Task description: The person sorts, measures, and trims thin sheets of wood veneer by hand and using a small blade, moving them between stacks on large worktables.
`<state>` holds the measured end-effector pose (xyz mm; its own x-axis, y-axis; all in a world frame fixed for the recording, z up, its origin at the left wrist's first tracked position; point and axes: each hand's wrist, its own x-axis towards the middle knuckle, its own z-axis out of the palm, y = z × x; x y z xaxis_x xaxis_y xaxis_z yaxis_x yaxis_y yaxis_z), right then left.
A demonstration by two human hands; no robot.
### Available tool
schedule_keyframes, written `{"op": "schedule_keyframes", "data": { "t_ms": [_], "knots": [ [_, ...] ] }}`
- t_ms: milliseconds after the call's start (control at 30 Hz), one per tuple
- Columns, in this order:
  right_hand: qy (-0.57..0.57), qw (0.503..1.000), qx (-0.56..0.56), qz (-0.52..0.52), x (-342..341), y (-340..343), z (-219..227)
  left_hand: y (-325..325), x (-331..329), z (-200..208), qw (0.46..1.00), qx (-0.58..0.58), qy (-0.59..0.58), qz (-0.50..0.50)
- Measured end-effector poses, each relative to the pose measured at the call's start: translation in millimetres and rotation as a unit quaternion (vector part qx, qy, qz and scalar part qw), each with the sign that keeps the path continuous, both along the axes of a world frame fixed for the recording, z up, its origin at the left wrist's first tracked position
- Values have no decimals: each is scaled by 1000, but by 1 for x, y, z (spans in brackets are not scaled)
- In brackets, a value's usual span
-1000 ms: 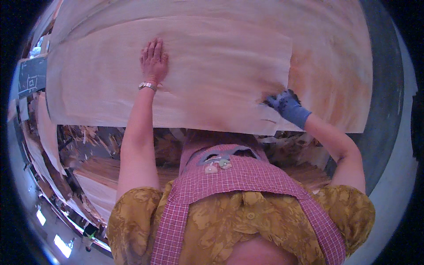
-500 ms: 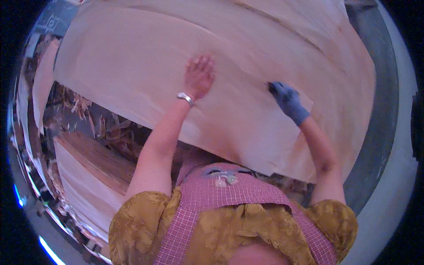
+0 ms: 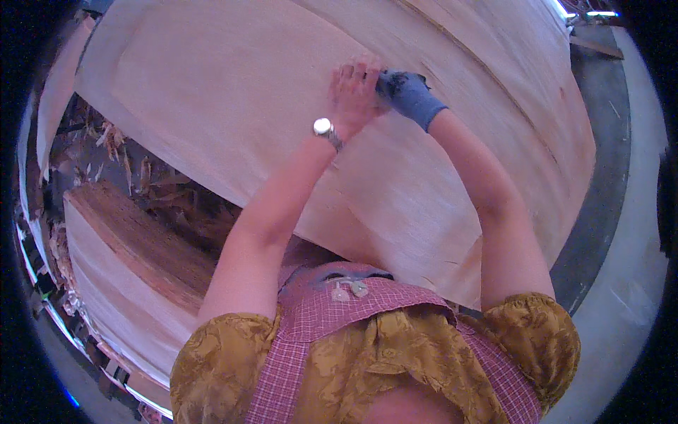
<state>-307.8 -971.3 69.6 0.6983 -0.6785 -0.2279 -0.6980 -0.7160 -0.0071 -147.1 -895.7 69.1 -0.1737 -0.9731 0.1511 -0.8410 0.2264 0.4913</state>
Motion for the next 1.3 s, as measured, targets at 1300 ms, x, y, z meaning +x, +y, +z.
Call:
{"op": "schedule_keyframes", "data": {
  "t_ms": [1300],
  "knots": [
    [33,842,115,-525,-209,446,0,223,-256,-31,979,-55,-19,-193]
  ]
}}
